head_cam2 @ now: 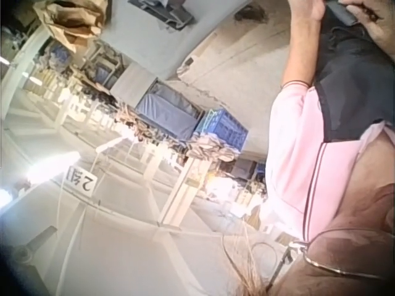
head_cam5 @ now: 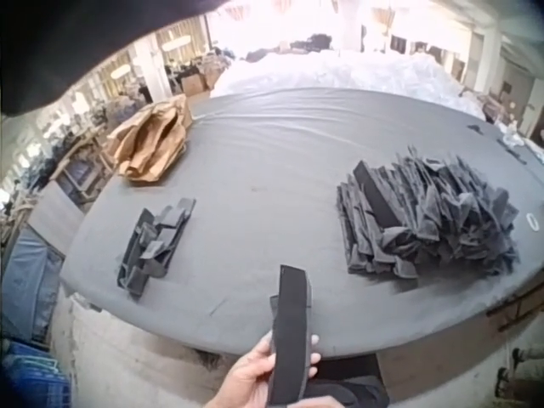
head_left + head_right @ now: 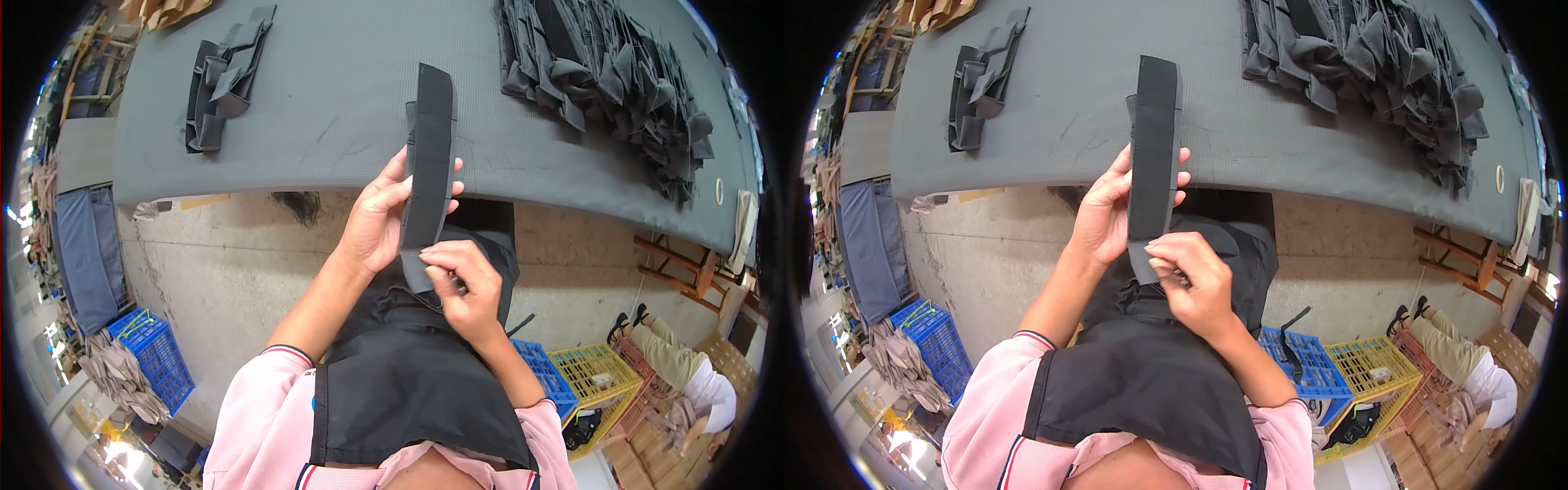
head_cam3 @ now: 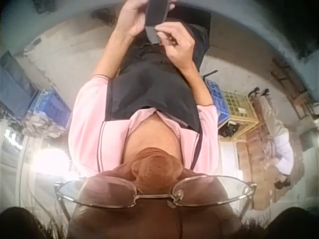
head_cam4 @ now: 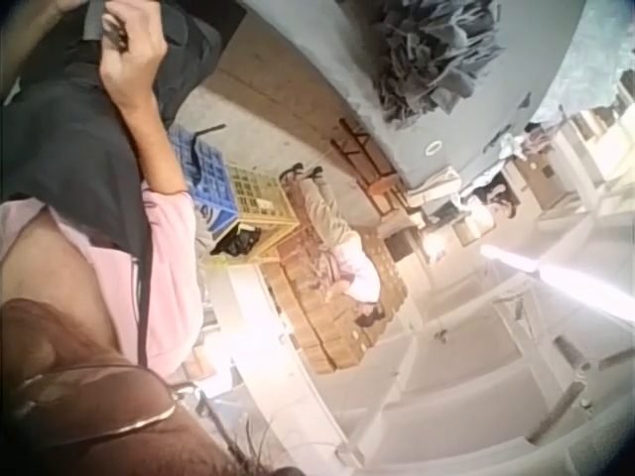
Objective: Inspecting and preparing backpack straps and components in a factory setting.
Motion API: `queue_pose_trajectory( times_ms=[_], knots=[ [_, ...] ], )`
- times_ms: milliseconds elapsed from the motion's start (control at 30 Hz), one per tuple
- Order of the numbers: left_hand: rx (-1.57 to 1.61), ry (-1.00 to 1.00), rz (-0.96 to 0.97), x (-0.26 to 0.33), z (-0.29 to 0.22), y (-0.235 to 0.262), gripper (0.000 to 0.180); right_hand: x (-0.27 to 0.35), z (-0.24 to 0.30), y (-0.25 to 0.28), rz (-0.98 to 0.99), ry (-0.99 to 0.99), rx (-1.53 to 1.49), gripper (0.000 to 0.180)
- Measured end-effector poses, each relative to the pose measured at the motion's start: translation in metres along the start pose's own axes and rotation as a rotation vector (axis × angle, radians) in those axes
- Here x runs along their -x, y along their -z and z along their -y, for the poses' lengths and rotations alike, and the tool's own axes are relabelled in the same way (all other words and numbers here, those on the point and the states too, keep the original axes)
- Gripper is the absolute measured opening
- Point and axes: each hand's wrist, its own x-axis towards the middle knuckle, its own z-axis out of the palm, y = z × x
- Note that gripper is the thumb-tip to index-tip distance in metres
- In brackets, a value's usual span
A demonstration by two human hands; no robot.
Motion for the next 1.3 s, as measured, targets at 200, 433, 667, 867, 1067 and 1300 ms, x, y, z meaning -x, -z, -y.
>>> queue_pose_trajectory(
  times_ms=[200,433,667,867,1067,1300],
  knots=[
    [-0.376,-0.052,-0.106,0.003,0.003,-0.01,0.06,-0.023,-0.002,0.02,-0.137,-0.326,-0.22,0.006],
    [-0.721,-0.21,-0.203,0.004,0.024,-0.001,0.039,-0.069,-0.013,0.009,-0.212,-0.389,-0.24,0.033],
    [-0.815,-0.183,-0.291,-0.002,0.006,0.003,0.017,-0.064,-0.016,0.015,-0.187,-0.345,-0.061,0.038],
    [-0.723,-0.109,-0.207,0.0,0.002,-0.004,0.028,-0.066,-0.013,0.015,-0.191,-0.311,-0.143,0.037],
    [-0.623,-0.08,-0.151,0.001,0.003,-0.006,0.038,-0.067,-0.011,0.013,-0.202,-0.351,-0.204,0.037],
    [-0.562,-0.068,-0.161,0.001,0.006,-0.007,0.041,-0.067,-0.022,0.001,-0.267,-0.137,-0.138,0.044]
  ],
)
